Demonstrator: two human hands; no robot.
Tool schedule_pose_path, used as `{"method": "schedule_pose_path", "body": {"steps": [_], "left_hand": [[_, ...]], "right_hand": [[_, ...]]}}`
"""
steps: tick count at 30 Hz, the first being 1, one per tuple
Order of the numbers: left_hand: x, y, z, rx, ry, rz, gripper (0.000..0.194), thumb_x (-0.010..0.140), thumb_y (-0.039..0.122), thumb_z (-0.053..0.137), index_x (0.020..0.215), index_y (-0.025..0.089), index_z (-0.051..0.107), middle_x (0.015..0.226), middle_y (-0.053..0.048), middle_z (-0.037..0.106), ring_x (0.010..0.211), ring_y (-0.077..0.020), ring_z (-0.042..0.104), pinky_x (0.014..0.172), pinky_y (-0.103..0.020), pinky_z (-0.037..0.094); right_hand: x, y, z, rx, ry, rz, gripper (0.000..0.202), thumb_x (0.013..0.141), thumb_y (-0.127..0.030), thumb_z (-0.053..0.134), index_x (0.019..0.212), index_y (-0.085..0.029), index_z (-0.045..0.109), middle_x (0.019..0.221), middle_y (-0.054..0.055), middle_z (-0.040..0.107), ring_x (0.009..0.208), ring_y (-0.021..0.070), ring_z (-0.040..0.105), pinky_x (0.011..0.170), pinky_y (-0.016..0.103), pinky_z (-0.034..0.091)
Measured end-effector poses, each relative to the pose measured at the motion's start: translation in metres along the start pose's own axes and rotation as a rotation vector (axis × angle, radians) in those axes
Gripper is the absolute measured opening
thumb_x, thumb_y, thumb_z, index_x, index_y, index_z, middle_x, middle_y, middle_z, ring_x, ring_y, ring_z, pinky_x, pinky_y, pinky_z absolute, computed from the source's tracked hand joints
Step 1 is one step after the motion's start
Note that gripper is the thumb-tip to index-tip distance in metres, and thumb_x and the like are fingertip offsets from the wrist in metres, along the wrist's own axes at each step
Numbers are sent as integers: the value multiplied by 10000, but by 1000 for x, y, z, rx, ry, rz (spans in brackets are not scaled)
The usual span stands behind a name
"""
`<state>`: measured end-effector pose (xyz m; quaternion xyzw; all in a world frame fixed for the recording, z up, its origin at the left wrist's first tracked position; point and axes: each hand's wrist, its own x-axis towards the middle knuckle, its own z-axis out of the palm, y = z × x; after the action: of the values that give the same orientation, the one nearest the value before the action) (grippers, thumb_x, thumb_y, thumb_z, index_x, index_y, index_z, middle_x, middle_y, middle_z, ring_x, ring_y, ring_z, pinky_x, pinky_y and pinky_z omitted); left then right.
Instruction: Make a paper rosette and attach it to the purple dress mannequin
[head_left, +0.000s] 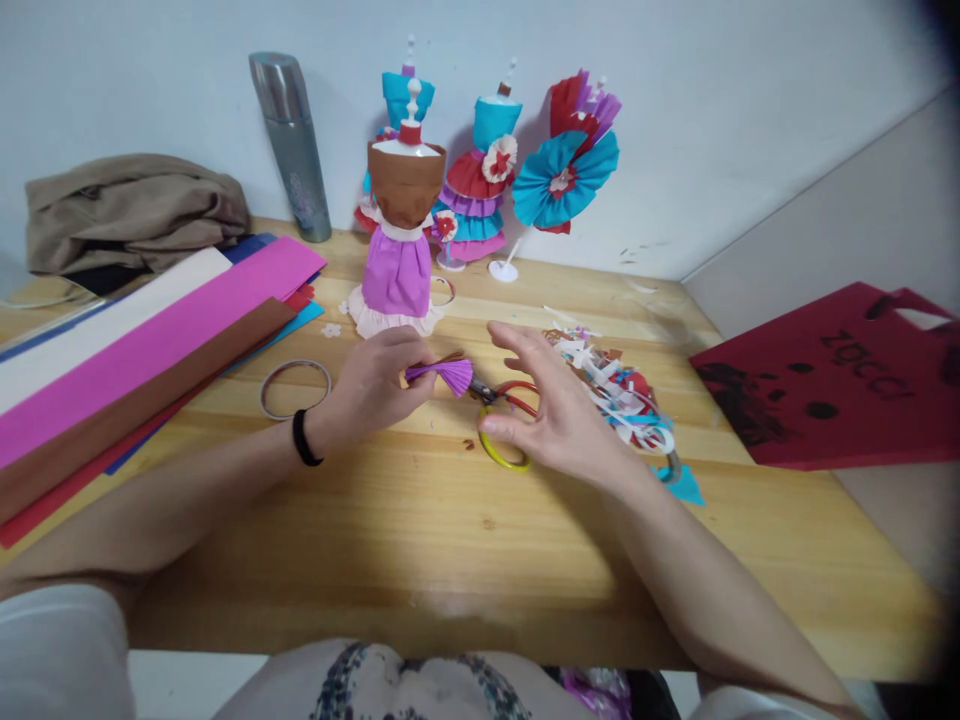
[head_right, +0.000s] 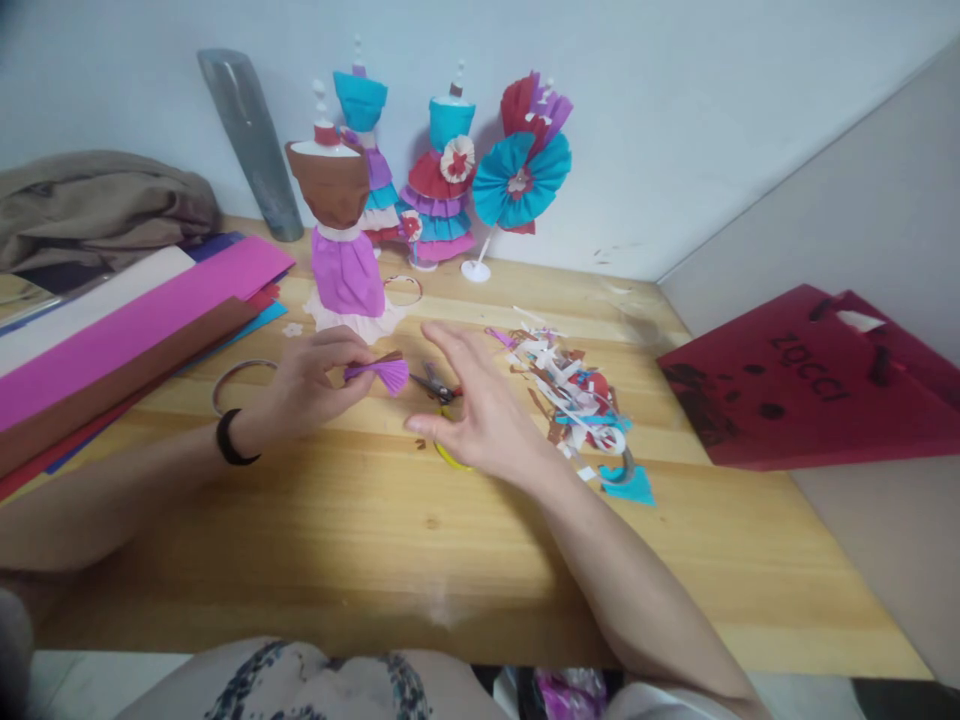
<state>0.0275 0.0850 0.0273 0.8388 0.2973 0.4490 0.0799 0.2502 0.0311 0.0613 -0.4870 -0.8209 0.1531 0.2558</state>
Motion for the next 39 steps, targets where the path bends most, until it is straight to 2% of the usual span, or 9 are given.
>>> {"method": "schedule_pose_path", "body": {"steps": [2,4,9,15,22,28,34,37,39], "left_hand": [[1,5,-4,30,-22,32,110,803,103,567,732,164,627,722,-15,624,658,-121,589,603,-235,472],[1,10,-7,61,-47,65,103,819,115,560,788,167,644,755,-23,641,678,-129,604,608,-240,477],[0,16,-10,56,-75,114,84,838,126,582,840,166,656,820,-51,679,701,-143,624,602,-252,496],[2,17,-13,66,-174,56,138,855,120,541,819,130,673,816,-62,669,728,-149,620,647,-266,488],[3,17,-13,101,-206,8,178,875,161,524,767,145,665,763,-49,640,710,-147,595,630,-264,457],[3,21,-14,143,-263,3,178,884,160,504,789,164,656,775,-35,639,734,-151,596,639,-267,460],[2,22,-14,141,-320,-51,133,892,213,561,986,193,652,967,-53,690,916,-186,655,762,-287,522],[2,20,-16,102,-283,-44,376,863,258,646,1219,164,574,1161,-100,685,1058,-231,656,868,-345,545],[2,17,-15,51,-249,-51,495,840,281,679,1288,140,522,1188,-120,687,1057,-241,668,874,-369,556]], "right_hand": [[1,-8,4,109,18,-110,842,840,-531,665,1527,-195,311,1553,180,386,1418,328,397,1052,519,463],[4,-14,10,150,28,-155,827,842,-514,668,1519,-192,320,1515,187,422,1386,326,428,1052,533,464],[14,-19,18,174,63,-191,635,857,-298,649,1443,-206,422,1333,157,595,1212,291,584,969,481,524],[16,-11,23,151,172,-225,415,825,-112,574,1229,-212,569,1066,97,713,962,240,696,828,402,575],[17,-10,26,46,179,-204,160,831,-213,630,982,-212,580,906,67,698,822,219,665,699,342,519],[18,-10,30,65,174,-175,76,785,-159,583,819,-212,541,733,17,622,650,162,577,601,284,432],[19,-9,35,126,254,-147,122,710,-120,539,726,-225,479,632,-28,541,567,128,501,561,261,388],[20,-8,36,166,293,-122,106,720,-139,539,716,-224,476,626,-29,532,565,126,496,558,259,385],[20,-8,35,183,306,-100,93,726,-157,542,711,-222,478,619,-33,523,557,123,486,549,258,377]]}}
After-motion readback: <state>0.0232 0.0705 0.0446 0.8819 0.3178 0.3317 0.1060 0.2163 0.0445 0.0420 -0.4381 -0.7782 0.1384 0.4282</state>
